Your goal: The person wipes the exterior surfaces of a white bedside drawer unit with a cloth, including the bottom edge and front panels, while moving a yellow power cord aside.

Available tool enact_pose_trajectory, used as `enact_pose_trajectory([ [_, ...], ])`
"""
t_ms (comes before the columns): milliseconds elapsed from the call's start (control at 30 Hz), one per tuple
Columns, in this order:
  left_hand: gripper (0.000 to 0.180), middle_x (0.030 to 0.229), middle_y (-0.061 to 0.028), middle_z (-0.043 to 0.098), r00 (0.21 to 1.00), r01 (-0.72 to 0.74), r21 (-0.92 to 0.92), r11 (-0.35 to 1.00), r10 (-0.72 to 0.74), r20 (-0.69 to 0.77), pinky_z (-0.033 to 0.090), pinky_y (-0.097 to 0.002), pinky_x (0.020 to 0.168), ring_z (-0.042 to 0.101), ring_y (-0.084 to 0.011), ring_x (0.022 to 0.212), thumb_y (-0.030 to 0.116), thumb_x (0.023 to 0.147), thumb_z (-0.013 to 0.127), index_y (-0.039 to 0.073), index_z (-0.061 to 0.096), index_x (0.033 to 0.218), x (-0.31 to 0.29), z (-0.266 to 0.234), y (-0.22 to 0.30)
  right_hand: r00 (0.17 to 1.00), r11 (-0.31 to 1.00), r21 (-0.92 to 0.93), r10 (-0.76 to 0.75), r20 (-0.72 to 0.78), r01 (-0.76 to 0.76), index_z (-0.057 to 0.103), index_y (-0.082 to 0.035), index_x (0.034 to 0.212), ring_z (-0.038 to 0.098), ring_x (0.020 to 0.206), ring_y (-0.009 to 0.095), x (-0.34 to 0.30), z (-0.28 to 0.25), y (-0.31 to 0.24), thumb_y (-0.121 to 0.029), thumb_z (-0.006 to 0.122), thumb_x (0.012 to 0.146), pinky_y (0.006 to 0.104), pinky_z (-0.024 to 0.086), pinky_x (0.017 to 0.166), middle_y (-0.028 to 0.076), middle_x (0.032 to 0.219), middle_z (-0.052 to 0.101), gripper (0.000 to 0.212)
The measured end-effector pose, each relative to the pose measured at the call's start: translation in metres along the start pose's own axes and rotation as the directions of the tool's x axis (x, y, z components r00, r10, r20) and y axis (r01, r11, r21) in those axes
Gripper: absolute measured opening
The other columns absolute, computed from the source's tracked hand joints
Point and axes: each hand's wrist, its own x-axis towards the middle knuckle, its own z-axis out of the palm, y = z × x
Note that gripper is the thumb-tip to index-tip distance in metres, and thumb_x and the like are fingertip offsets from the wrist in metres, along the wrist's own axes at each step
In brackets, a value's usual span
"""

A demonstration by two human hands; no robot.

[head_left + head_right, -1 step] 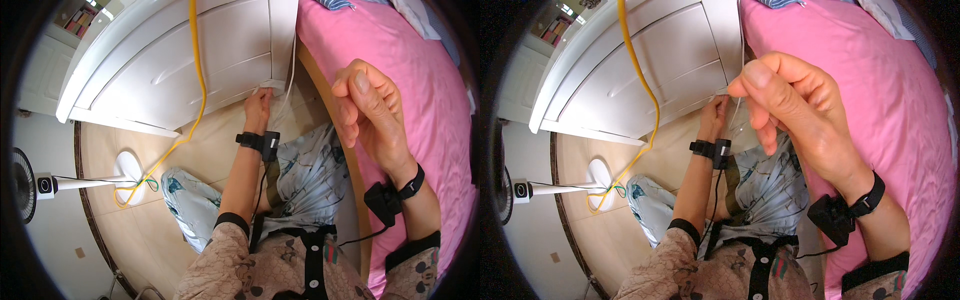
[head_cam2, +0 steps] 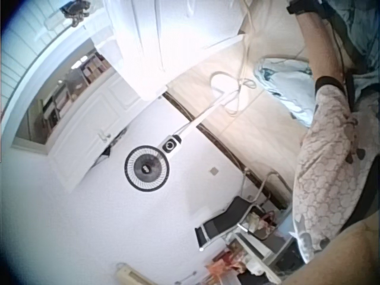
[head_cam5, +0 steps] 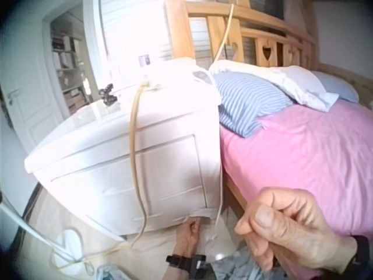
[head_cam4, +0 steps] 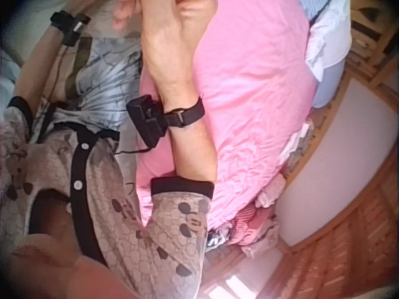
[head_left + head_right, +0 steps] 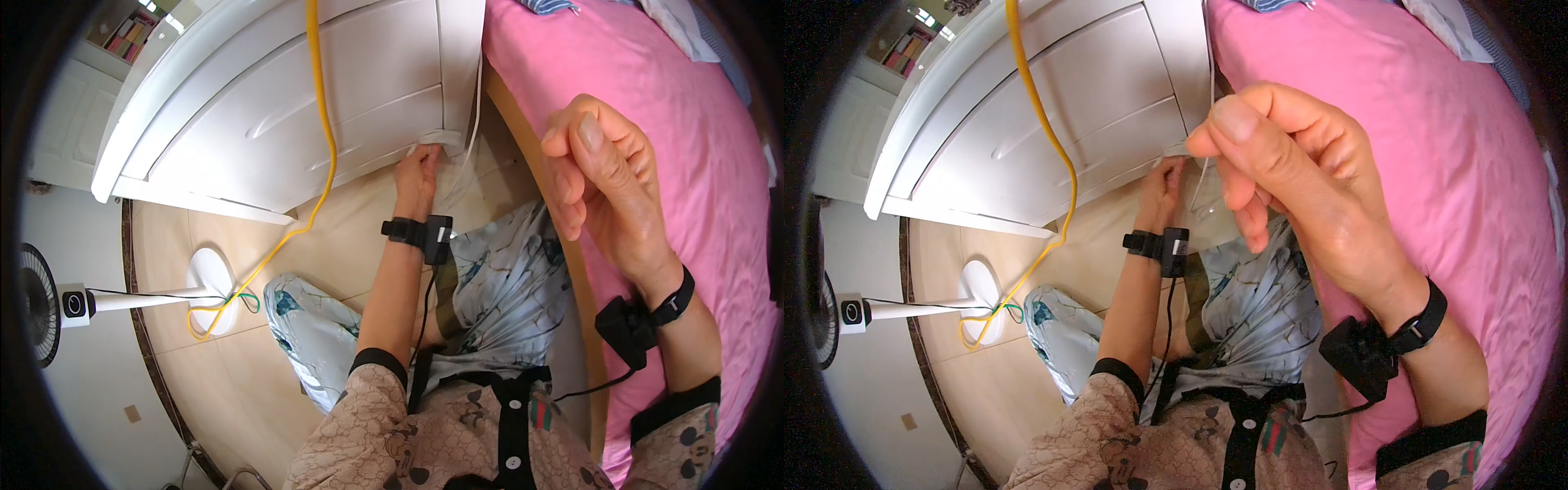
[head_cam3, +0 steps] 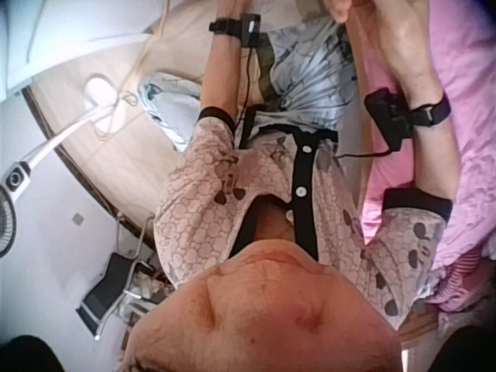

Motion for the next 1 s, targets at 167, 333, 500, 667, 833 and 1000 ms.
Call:
enact_pose_trajectory([
  [167,0.015,0.098,-0.0131,0.058,0.951,-0.285,0.863,0.418,0.237,0.199,0.05,-0.0245,0.086,0.058,-0.0205,0.092,-0.005,0.086,0.048,-0.012,0.056,0.097,-0.048,0.017,0.035,0.999,0.999,-0.048,0.015,-0.044,-0.017,0.052,-0.003,0.087,0.037,0.042,0.003,-0.004,-0.013,0.0,-0.027,0.038,0.098,0.0166,0.034,0.038,-0.001,0.06,0.045,0.03],
  [333,0.013,0.095,-0.0129,0.061,0.988,-0.078,0.421,0.904,0.125,-0.085,0.05,-0.0245,0.082,0.06,-0.0204,0.088,-0.002,0.086,0.05,-0.01,0.059,0.093,-0.049,0.02,0.046,0.999,0.999,-0.02,0.038,-0.021,-0.039,0.052,-0.003,0.088,0.037,0.043,0.003,-0.001,-0.006,0.0,-0.027,0.038,0.097,0.0165,0.034,0.038,-0.001,0.061,0.044,0.03],
  [500,0.017,0.084,-0.0178,0.064,0.914,-0.355,0.898,0.26,0.297,0.276,0.049,-0.032,0.071,0.061,-0.028,0.077,0.013,0.087,0.055,-0.003,0.061,0.091,-0.038,0.038,0.013,1.0,1.0,-0.019,-0.005,0.006,0.005,0.051,-0.003,0.086,0.036,0.043,0.003,0.001,-0.002,0.003,-0.027,0.037,0.098,0.0167,0.034,0.038,-0.001,0.061,0.044,0.03],
  [667,0.022,0.077,-0.0211,0.062,0.892,-0.445,0.781,0.438,0.298,0.341,0.046,-0.0346,0.066,0.061,-0.0304,0.072,0.02,0.088,0.055,-0.001,0.062,0.089,-0.043,0.047,0.011,1.0,1.0,-0.029,-0.01,-0.023,0.009,0.05,-0.003,0.086,0.036,0.042,0.003,-0.003,-0.007,0.004,-0.026,0.036,0.098,0.017,0.034,0.038,-0.001,0.061,0.044,0.029],
  [833,0.023,0.077,-0.0199,0.063,0.893,-0.408,0.869,0.282,0.323,0.314,0.047,-0.0343,0.066,0.062,-0.0273,0.073,0.019,0.089,0.055,-0.003,0.061,0.089,-0.046,0.006,0.047,1.0,1.0,-0.011,0.016,-0.022,-0.017,0.051,-0.003,0.087,0.036,0.043,0.003,-0.003,-0.003,-0.001,-0.026,0.037,0.098,0.0168,0.033,0.039,-0.002,0.061,0.044,0.029],
  [1000,0.026,0.083,-0.0198,0.063,0.91,-0.218,0.932,0.291,0.405,0.086,0.047,-0.0319,0.068,0.062,-0.0249,0.079,0.021,0.089,0.055,-0.005,0.06,0.094,-0.063,-0.01,0.062,1.0,1.0,-0.027,0.012,-0.014,-0.013,0.052,-0.003,0.088,0.037,0.043,0.004,-0.002,-0.009,0.001,-0.026,0.037,0.098,0.0173,0.034,0.039,-0.002,0.061,0.045,0.029],
])
